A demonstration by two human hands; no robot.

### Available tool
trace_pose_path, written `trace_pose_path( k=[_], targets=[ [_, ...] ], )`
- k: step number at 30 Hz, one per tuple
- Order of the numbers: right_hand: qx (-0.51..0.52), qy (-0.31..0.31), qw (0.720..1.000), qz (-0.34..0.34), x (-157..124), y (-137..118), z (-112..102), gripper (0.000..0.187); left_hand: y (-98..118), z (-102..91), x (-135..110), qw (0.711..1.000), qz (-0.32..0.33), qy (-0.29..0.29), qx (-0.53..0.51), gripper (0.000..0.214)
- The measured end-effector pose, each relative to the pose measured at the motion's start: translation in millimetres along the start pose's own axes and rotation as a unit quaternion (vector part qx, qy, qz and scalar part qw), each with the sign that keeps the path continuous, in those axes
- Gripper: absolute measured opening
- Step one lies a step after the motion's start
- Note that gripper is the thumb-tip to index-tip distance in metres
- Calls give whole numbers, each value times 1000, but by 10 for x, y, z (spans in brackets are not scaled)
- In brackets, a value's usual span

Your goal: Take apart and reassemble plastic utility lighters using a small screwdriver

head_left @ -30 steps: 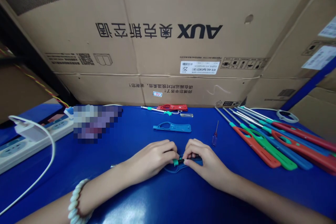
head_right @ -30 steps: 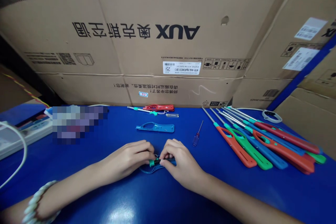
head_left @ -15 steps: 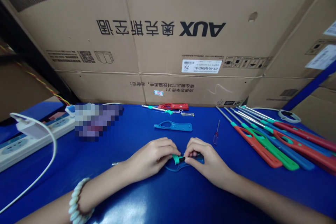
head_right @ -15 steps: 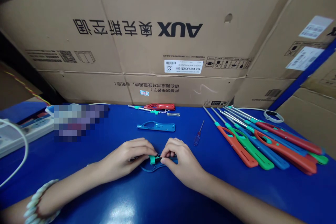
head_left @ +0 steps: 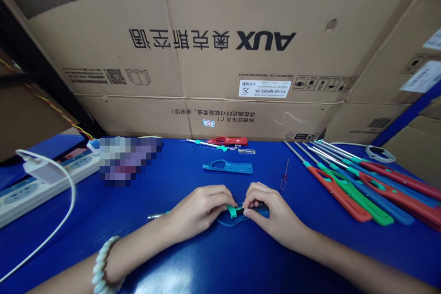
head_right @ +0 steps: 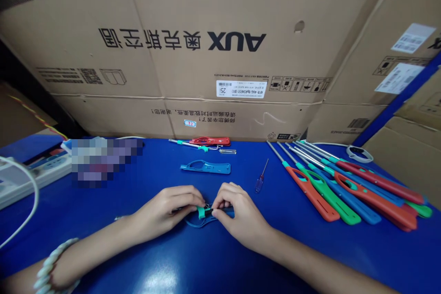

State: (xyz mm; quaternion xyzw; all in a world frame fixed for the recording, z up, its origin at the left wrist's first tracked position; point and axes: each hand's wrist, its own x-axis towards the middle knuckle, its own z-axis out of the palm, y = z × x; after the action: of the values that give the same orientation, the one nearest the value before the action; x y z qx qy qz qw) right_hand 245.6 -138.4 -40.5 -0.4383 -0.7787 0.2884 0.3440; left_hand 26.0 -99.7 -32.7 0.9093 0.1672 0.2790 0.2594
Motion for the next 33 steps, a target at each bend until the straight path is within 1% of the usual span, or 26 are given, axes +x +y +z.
trace_pose_path(
  k=[7, 12, 16, 20, 24, 29, 33],
  targets=[
    [-36, -5, 999, -10, -5, -20, -3, 15, 19, -56, -11, 999, 19, -24, 29, 23],
    [-38, -8, 999, -10, -1, -16, -4, 15, 31, -78, -37, 998, 23, -40, 45, 27],
    [-54, -21, 998, -23, -5, -10, -11, 17, 48, -89, -58, 991, 39, -73, 108, 30],
    [-101, -34, 994, -38, -28, -20, -24, 15, 95, -79, -71, 976, 53, -96, 190, 28],
    [-147, -41, 986, -68, -58, -40, -31, 14, 150, -40, -91, 958, 79, -95, 258, 28],
    [-171, -48, 981, -82, -80, -41, -23, 13, 217, 3, -116, 930, 109, -112, 332, 26],
    [-180, -45, 978, -92, -82, -30, -17, 13, 247, 20, -132, 907, 135, -111, 383, 25]
  ],
)
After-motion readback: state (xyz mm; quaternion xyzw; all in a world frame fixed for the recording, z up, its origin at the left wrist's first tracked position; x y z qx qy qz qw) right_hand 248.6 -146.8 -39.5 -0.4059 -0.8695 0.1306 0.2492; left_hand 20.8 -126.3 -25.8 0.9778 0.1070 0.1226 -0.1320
